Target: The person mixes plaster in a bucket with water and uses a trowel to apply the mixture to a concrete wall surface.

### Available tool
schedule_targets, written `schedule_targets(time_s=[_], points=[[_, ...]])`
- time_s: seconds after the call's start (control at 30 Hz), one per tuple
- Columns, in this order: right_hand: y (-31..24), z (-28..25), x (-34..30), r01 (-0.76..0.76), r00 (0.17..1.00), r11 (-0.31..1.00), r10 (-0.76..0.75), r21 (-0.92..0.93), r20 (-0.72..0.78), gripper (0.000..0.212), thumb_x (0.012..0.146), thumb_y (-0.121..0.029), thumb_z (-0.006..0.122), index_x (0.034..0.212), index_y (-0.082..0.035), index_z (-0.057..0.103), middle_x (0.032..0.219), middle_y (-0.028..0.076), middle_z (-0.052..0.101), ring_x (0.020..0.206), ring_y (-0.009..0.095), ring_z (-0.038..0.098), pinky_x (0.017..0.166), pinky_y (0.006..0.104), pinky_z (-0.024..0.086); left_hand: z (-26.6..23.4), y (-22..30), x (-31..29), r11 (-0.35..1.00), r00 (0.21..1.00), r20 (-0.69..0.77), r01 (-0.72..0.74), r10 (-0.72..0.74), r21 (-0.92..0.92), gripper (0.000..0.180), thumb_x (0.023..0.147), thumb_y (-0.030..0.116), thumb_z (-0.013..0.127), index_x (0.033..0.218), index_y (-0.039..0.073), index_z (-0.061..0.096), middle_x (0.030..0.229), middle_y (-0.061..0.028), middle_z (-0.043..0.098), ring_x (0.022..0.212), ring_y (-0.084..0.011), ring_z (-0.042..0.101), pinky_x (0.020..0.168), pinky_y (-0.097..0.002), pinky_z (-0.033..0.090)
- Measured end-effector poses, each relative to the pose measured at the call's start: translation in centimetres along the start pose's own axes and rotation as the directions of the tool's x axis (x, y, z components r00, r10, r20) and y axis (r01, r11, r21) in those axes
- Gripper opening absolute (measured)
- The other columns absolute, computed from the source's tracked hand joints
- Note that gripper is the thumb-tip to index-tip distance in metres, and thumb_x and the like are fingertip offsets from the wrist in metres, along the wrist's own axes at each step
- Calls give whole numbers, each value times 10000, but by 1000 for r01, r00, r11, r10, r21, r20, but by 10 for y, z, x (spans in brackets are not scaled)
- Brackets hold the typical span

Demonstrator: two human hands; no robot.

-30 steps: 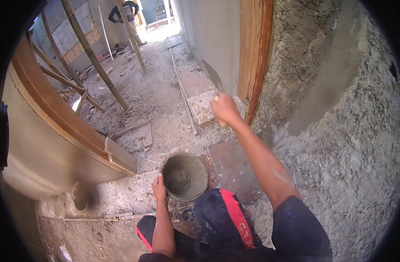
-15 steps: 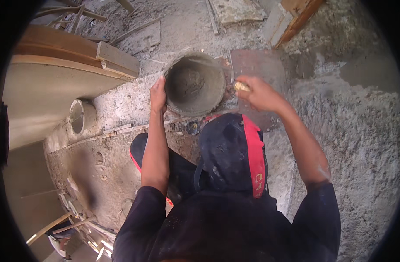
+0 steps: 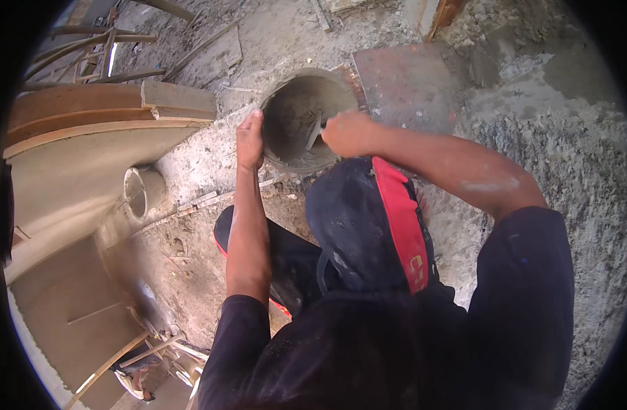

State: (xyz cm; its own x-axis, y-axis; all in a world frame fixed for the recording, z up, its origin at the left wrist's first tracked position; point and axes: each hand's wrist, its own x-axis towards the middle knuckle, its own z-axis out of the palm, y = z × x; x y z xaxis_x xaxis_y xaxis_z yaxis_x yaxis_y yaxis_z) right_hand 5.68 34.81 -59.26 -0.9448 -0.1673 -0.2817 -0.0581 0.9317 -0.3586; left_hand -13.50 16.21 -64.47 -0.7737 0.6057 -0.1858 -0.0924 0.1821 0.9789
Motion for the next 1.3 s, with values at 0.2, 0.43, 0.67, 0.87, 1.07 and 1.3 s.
schedule_targets(time_s=[0.2, 0.43, 0.67, 0.87, 1.07, 1.3], points=[[15, 23, -12, -179, 968, 976, 197, 123, -158, 215, 862, -91, 525, 1008, 37, 618, 866, 231, 698, 828, 391, 703, 704, 479, 566, 40, 23, 10, 998, 997, 49, -61, 60, 15, 424, 970, 284, 637, 1225, -54, 642, 1081, -45, 677, 990, -98, 567, 914, -259, 443], [9, 46, -6, -258, 919, 960, 280, 112, -277, 375, 856, -102, 527, 1203, 40, 531, 916, 245, 688, 899, 423, 678, 712, 509, 547, 29, 23, -4, 947, 989, 51, -148, 139, 286, 431, 953, 368, 617, 1100, -29, 695, 958, -91, 713, 932, -115, 597, 855, -297, 481], [-15, 50, -11, -498, 865, 852, 501, 163, 24, 423, 879, -192, 612, 1278, -62, 557, 942, 273, 676, 950, 462, 647, 822, 553, 493, 28, 29, -35, 989, 994, -16, -110, 112, 97, 540, 899, 395, 685, 1209, -46, 646, 1268, -251, 617, 1218, -247, 561, 1042, -340, 409], [24, 64, -34, -267, 901, 714, 424, 647, -97, 480, 816, -271, 731, 1149, -13, 500, 960, 271, 659, 946, 455, 645, 786, 525, 485, 54, 21, -28, 973, 981, 26, -195, 193, 126, 438, 899, 339, 687, 1213, 34, 669, 1270, -263, 611, 1323, -339, 489, 1085, -372, 366], [33, 58, -18, -464, 866, 885, 462, 37, -192, 329, 907, -230, 567, 1095, 40, 570, 938, 251, 680, 914, 386, 680, 795, 515, 536, 83, 26, -32, 948, 970, -46, -225, 241, 227, 448, 923, 306, 673, 1237, -10, 642, 1290, -265, 599, 1326, -345, 483, 1081, -365, 360], [40, 57, -20, -238, 971, 880, 209, 410, 115, 374, 814, -292, 714, 983, 35, 643, 943, 219, 690, 951, 388, 672, 782, 477, 522, 61, 14, -24, 980, 985, -24, -168, 171, 106, 443, 964, 233, 635, 1249, -104, 592, 1286, -236, 607, 1213, -227, 557, 1044, -326, 398]])
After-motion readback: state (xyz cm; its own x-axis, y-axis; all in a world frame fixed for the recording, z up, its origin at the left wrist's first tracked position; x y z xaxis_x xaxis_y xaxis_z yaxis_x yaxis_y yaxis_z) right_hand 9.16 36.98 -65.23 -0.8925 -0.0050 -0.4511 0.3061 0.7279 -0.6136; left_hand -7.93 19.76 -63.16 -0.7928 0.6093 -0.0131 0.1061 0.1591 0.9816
